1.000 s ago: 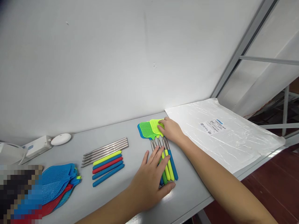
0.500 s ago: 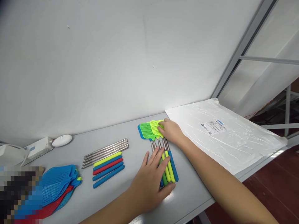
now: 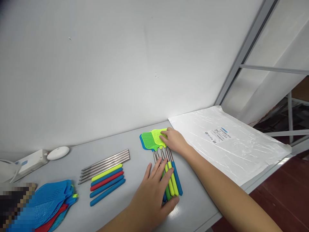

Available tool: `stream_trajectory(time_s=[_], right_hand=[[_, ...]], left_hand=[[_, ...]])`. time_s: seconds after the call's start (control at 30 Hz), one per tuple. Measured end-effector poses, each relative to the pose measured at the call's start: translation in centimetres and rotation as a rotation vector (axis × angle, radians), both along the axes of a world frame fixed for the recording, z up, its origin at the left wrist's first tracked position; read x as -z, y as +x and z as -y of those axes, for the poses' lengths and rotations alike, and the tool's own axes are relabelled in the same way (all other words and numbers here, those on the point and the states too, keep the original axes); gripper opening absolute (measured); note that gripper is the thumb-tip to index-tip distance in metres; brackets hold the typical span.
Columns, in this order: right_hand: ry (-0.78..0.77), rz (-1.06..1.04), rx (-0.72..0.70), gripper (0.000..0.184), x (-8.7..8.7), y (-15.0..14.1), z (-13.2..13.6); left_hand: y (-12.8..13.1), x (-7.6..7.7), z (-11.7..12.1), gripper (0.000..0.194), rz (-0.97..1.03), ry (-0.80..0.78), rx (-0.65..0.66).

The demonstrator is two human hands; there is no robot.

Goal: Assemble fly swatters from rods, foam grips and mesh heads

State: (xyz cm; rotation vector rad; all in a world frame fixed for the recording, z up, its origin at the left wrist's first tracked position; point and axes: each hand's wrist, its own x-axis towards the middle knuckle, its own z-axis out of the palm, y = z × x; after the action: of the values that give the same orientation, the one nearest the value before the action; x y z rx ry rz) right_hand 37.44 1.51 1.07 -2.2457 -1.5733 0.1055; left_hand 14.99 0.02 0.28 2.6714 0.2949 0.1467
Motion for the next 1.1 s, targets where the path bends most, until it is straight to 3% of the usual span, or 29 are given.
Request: stream_trajectory(time_s=[0.5,1.1], right_hand=[[-0.01,0.021,-0.023,0.042,-0.17,-0.45,-0.15],[-0.02,0.024,-0.027,0.041,-0.3,-0.46,-0.12]], left_hand=[[0.21,0.83,-0.58,0.069,-0.016,-0.009,0.043],[0.07,0.46,-0.13,0.058,0.002,-0.002,0.016]])
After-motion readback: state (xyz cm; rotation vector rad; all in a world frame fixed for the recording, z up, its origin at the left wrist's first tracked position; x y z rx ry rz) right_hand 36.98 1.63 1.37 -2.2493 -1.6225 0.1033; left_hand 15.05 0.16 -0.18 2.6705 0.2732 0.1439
